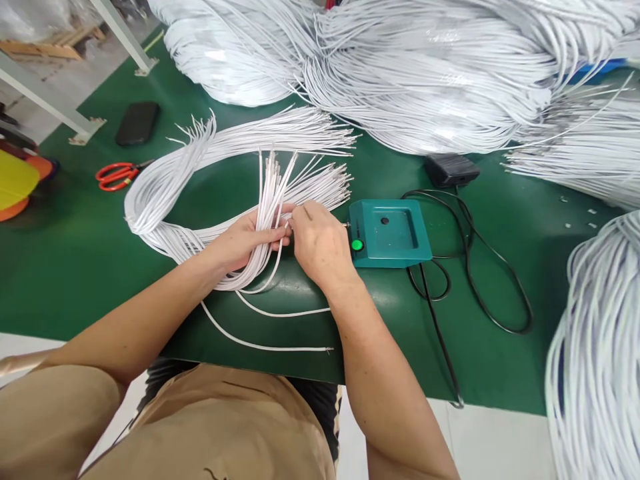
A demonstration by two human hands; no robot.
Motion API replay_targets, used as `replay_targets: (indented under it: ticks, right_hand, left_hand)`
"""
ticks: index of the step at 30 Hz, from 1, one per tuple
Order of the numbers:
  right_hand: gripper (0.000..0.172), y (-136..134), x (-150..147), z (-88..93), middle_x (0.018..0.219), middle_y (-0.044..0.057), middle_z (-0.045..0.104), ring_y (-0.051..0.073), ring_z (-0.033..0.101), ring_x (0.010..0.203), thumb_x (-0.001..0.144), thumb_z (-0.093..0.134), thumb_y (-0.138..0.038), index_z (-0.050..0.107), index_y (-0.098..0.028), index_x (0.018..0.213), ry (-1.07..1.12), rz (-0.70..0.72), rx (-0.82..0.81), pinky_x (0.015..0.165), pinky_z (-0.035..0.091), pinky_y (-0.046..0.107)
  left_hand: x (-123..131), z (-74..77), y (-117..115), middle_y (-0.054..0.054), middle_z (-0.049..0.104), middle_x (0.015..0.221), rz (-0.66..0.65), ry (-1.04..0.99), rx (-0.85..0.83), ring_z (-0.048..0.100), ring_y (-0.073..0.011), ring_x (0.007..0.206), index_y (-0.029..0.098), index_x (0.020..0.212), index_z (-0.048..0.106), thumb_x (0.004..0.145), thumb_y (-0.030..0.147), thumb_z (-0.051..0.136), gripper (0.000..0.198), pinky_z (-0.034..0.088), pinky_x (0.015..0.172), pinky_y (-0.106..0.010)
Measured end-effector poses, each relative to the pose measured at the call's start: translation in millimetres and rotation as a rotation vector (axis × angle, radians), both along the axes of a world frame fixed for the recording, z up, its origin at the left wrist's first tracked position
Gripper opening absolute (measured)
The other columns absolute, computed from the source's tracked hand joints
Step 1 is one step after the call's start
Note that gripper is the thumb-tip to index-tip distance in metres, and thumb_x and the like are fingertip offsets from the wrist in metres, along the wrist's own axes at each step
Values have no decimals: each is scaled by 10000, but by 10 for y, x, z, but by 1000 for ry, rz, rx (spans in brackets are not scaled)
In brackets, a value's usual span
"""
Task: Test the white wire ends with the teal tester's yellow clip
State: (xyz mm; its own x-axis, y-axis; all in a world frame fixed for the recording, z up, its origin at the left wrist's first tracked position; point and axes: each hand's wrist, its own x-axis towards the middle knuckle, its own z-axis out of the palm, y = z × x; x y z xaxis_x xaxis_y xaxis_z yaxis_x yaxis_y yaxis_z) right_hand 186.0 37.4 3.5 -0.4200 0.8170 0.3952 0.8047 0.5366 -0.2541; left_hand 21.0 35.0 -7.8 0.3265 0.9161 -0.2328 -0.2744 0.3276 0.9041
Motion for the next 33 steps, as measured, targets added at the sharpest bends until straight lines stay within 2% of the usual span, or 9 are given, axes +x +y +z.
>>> replay_targets:
  ticks: [4,7,15,21,25,27,29,31,33]
  right_hand:
    - [153,58,194,74,921,120,677,264,538,882,924,512,-227,651,-173,891,-170,-64,21,781,346,378]
    - [84,97,300,84,815,93,690,254,551,829,863,571,-161,651,-177,844,-194,-75,-50,839,347,401]
    - [189,152,340,58,707,86,637,277,523,860,796,509,-79,645,-198,741,-161,-69,-68,800,343,415]
    - [206,175,335,46,679,88,550,278,489,858,815,494,-84,659,-194,756,-151,-110,-80,789,340,420]
    - [183,152,333,66,707,91,586,280,517,870,827,511,-109,673,-187,793,-170,-114,-106,820,382,434]
    - [160,126,345,87,818,106,654,292,541,952,854,528,-159,685,-182,873,-174,-114,-96,892,401,466]
    - [203,103,373,93,1073,133,684,317,523,1129,889,521,-199,676,-175,1018,-172,-172,-31,1027,344,544]
    - [295,92,417,71,1329,170,597,354,433,1305,926,487,-225,625,-158,1178,-171,-309,36,1108,221,640]
    - [371,96,464,28,1437,211,509,387,364,1382,949,460,-253,562,-138,1286,-175,-429,45,1103,174,701]
  left_hand:
    - [21,-19,19,0,629,827,26,95,34,660,-98,705,168,1214,616,724,203,779,518,488,572,-177]
    - [45,-28,21,-4,638,830,44,197,75,682,-111,712,165,1194,613,748,186,748,467,500,569,-177]
    - [66,-119,47,-14,655,833,74,402,184,710,-143,688,146,1145,596,744,196,728,425,501,524,-183]
    - [77,-140,48,-19,681,831,77,516,212,721,-160,690,150,1128,610,728,191,706,413,525,540,-197]
    - [77,-152,45,-7,702,820,70,586,218,726,-168,698,165,1138,622,717,184,691,427,552,578,-224]
    - [72,-162,44,1,710,791,80,626,248,721,-167,698,168,1140,629,719,180,678,424,561,601,-238]
    - [64,-164,44,11,710,757,91,656,275,715,-166,694,168,1136,633,722,178,665,415,563,620,-248]
    - [54,-154,44,20,705,737,91,677,281,712,-164,682,174,1127,636,723,175,658,405,564,643,-258]
    - [45,-134,44,25,702,739,77,679,268,715,-163,675,181,1113,636,723,172,655,391,565,668,-265]
